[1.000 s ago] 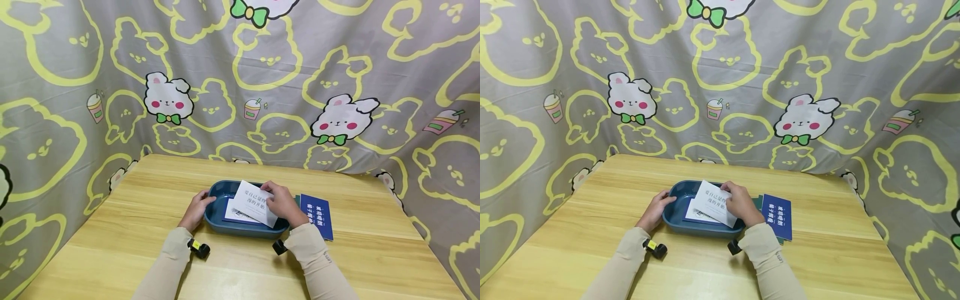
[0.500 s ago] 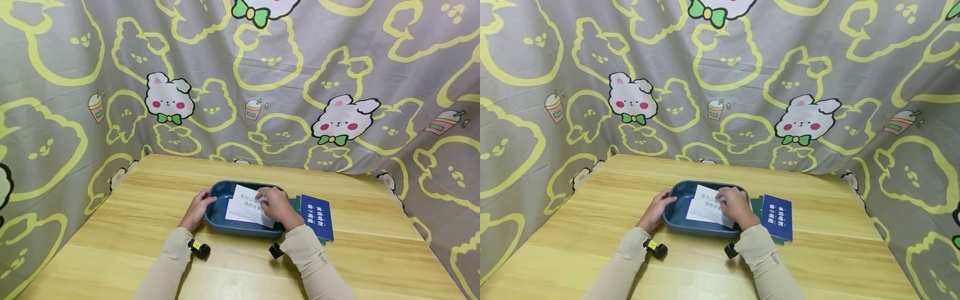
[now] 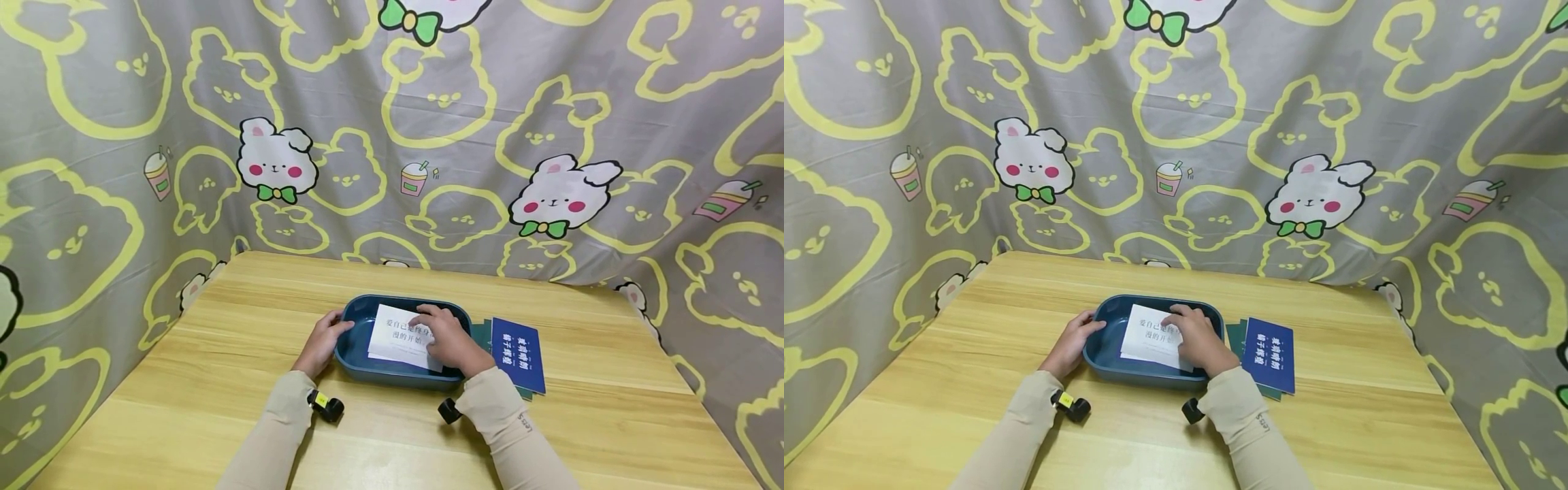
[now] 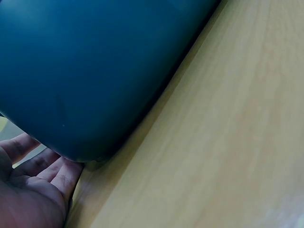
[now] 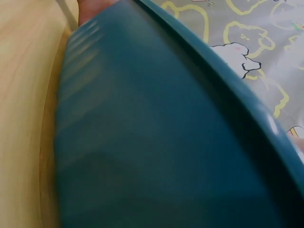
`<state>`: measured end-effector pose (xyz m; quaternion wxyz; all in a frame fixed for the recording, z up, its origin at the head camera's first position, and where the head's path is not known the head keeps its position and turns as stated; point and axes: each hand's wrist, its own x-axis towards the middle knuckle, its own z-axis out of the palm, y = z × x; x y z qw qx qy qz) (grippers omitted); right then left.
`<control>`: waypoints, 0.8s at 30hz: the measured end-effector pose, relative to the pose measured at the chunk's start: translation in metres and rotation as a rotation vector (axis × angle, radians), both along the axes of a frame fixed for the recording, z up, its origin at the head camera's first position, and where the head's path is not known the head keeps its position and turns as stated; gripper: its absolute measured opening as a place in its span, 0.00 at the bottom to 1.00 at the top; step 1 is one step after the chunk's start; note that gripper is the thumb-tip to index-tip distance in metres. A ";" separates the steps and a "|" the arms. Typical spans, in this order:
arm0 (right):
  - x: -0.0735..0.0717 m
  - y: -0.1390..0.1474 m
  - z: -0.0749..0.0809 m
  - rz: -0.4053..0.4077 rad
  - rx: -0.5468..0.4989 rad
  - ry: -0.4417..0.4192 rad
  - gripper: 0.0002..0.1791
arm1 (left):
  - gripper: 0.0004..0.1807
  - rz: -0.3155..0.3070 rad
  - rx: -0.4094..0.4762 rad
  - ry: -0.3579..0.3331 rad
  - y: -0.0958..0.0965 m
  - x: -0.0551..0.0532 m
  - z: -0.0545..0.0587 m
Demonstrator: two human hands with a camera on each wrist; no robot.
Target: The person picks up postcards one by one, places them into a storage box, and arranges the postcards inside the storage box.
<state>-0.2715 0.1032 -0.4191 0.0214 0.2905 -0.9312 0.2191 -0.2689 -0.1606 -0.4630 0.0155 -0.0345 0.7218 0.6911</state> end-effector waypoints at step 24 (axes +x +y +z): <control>0.003 -0.003 -0.001 0.052 0.077 -0.159 0.14 | 0.21 -0.004 -0.005 -0.002 0.000 0.000 -0.001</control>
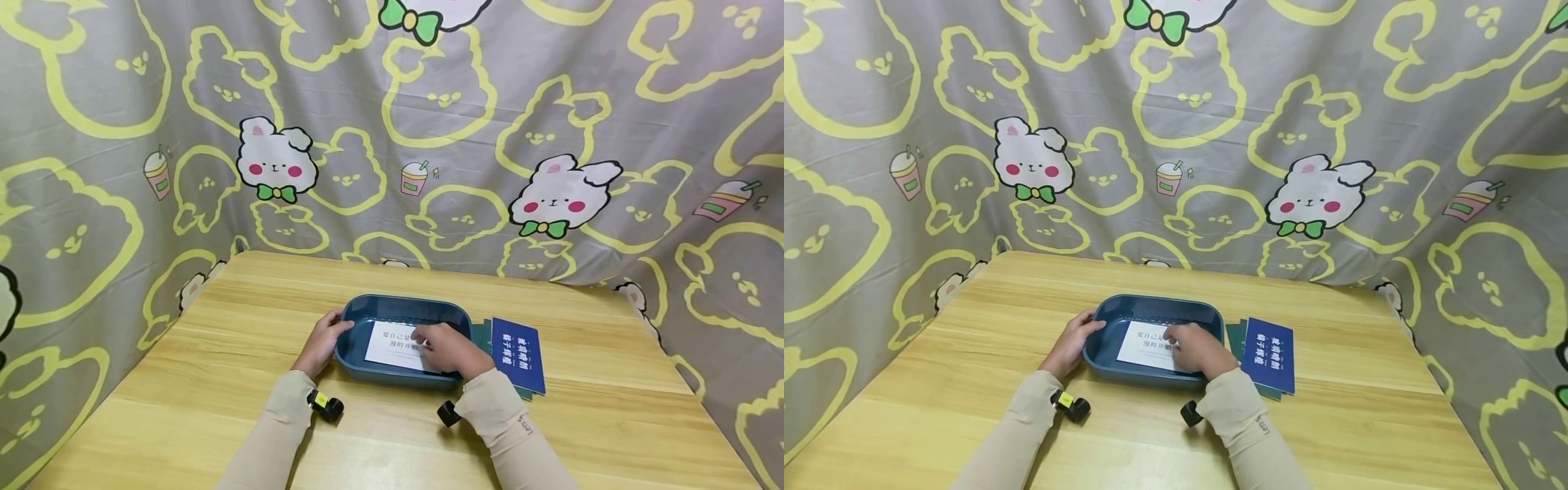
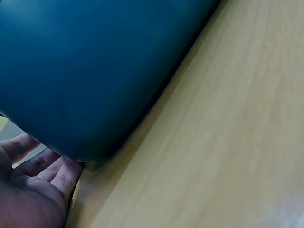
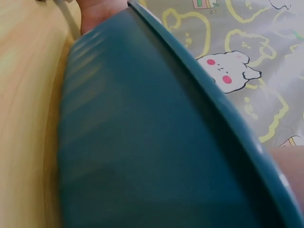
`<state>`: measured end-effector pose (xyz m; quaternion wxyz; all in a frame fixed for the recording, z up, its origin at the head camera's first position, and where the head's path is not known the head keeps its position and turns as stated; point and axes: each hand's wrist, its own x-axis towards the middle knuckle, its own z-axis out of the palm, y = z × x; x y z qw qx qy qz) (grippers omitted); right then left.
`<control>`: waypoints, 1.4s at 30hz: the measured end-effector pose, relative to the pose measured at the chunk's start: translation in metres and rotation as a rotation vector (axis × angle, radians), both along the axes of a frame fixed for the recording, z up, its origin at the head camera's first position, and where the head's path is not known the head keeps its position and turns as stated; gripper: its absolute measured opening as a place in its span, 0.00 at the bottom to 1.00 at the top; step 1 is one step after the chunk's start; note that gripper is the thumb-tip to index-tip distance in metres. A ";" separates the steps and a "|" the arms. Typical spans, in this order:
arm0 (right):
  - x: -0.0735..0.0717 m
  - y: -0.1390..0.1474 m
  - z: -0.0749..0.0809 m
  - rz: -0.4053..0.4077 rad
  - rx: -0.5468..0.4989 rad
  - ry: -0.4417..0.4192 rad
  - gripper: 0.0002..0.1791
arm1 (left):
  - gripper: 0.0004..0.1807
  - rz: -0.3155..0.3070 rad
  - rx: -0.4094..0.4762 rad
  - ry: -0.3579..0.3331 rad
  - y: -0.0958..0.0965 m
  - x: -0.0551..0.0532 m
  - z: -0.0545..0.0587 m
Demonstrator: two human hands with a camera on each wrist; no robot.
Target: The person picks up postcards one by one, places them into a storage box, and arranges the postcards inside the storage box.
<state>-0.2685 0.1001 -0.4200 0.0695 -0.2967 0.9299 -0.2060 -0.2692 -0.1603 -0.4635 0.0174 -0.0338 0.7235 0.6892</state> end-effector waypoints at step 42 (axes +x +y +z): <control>0.000 0.055 0.029 -0.194 -0.370 0.145 0.11 | 0.22 -0.008 0.005 0.018 -0.003 -0.001 -0.001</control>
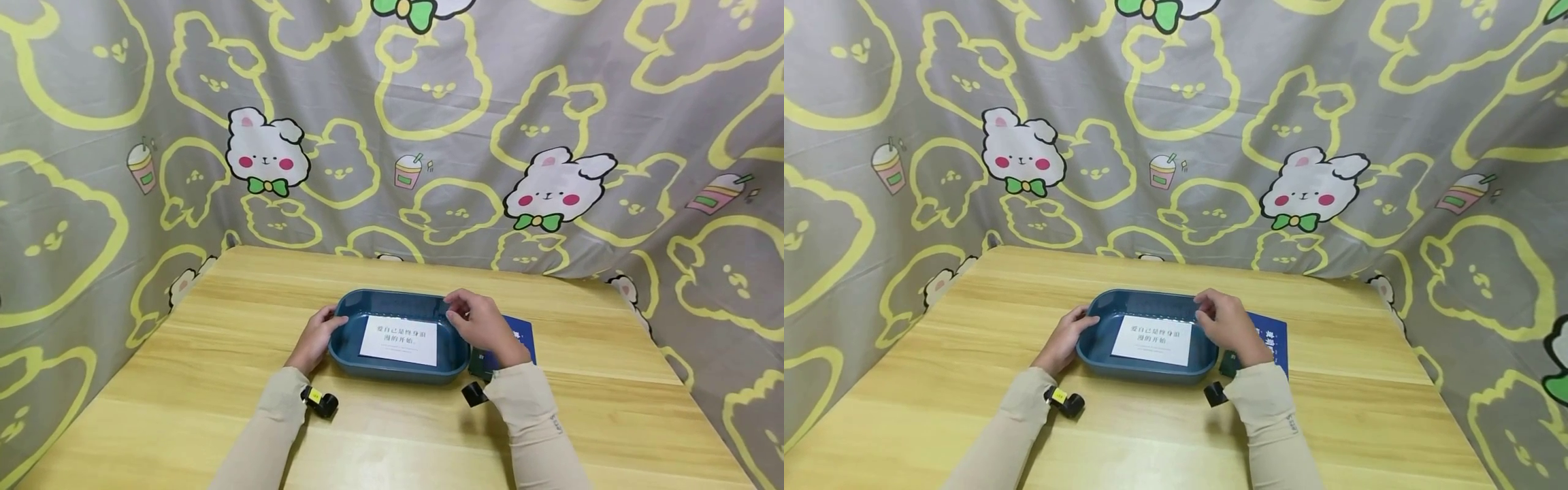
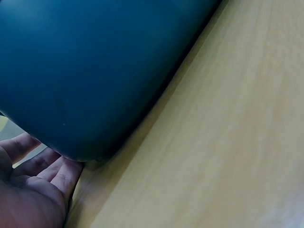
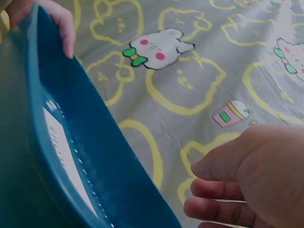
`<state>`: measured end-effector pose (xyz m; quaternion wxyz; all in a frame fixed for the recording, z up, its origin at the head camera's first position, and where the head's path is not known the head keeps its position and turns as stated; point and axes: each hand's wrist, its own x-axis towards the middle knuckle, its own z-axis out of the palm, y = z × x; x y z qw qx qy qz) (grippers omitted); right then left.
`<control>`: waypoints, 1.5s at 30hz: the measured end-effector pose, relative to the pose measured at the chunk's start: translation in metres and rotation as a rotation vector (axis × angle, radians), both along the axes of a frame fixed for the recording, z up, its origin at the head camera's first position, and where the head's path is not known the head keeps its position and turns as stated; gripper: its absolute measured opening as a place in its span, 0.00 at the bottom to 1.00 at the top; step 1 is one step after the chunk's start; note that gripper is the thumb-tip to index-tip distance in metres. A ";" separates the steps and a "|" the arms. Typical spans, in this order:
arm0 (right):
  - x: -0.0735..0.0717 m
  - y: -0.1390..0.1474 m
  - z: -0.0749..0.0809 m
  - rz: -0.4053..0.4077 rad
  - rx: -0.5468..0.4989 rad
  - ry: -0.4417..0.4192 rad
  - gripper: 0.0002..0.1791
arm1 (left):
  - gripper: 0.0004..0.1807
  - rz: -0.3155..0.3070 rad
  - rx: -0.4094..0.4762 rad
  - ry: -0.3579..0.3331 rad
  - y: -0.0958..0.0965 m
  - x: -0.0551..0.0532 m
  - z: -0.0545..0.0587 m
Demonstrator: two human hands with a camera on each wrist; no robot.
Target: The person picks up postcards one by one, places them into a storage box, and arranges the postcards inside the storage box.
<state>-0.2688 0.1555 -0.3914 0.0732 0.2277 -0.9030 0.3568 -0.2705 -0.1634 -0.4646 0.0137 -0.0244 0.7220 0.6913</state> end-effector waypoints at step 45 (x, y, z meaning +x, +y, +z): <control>-0.009 0.068 -0.029 -0.502 0.008 -0.347 0.25 | 0.21 -0.002 0.004 -0.025 0.003 0.001 0.003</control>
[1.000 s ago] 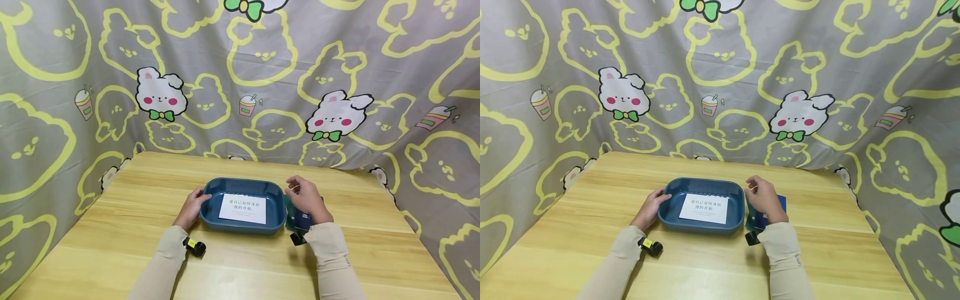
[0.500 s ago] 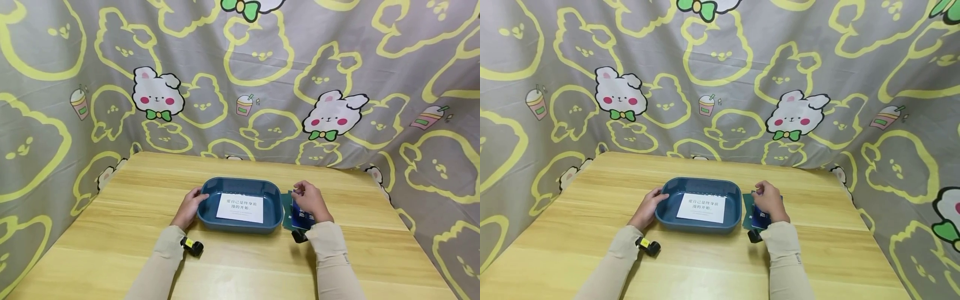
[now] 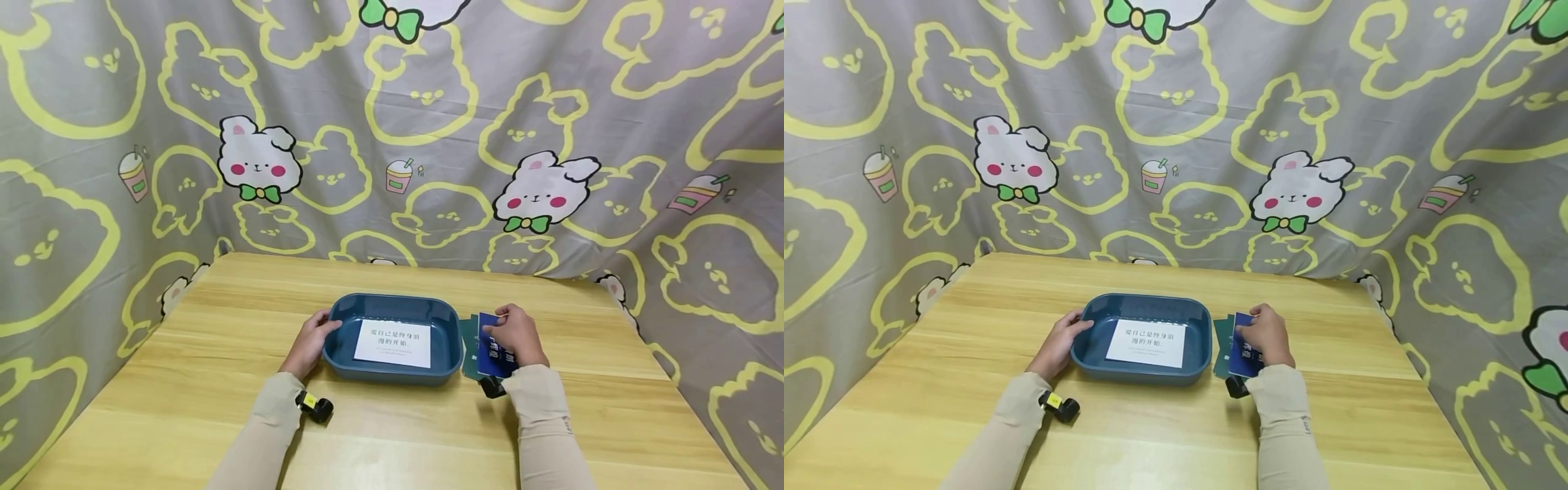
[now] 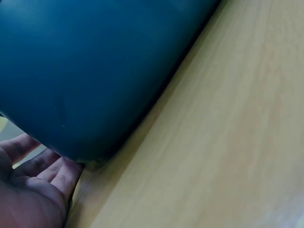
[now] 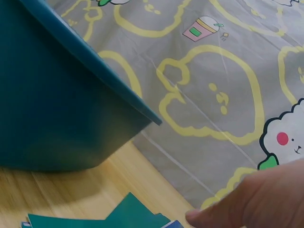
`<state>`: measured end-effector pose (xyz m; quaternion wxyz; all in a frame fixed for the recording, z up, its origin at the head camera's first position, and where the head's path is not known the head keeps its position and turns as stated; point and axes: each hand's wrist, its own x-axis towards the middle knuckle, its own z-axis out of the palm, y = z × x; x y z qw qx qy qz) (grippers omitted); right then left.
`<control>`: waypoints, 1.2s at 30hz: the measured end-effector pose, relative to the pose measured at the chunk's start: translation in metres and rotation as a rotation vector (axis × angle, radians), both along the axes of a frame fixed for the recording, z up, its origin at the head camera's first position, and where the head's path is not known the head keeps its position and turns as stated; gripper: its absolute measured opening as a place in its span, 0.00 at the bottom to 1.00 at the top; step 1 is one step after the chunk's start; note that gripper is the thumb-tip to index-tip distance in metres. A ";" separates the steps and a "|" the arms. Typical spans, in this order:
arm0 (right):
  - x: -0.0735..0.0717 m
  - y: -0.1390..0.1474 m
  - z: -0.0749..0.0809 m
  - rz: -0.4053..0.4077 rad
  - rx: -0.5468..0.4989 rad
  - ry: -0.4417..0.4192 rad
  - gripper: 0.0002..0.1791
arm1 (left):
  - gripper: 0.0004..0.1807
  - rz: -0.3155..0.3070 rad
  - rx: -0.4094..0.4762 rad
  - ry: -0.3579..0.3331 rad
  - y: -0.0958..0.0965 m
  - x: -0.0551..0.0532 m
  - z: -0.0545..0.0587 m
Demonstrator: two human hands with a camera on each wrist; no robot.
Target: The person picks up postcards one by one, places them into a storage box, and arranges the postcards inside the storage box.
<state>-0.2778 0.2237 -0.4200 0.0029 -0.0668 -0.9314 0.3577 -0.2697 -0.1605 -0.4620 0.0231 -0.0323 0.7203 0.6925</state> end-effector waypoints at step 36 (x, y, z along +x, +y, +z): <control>0.007 0.042 -0.004 -0.009 -0.050 -0.380 0.34 | 0.22 -0.007 -0.004 -0.010 0.000 0.001 -0.001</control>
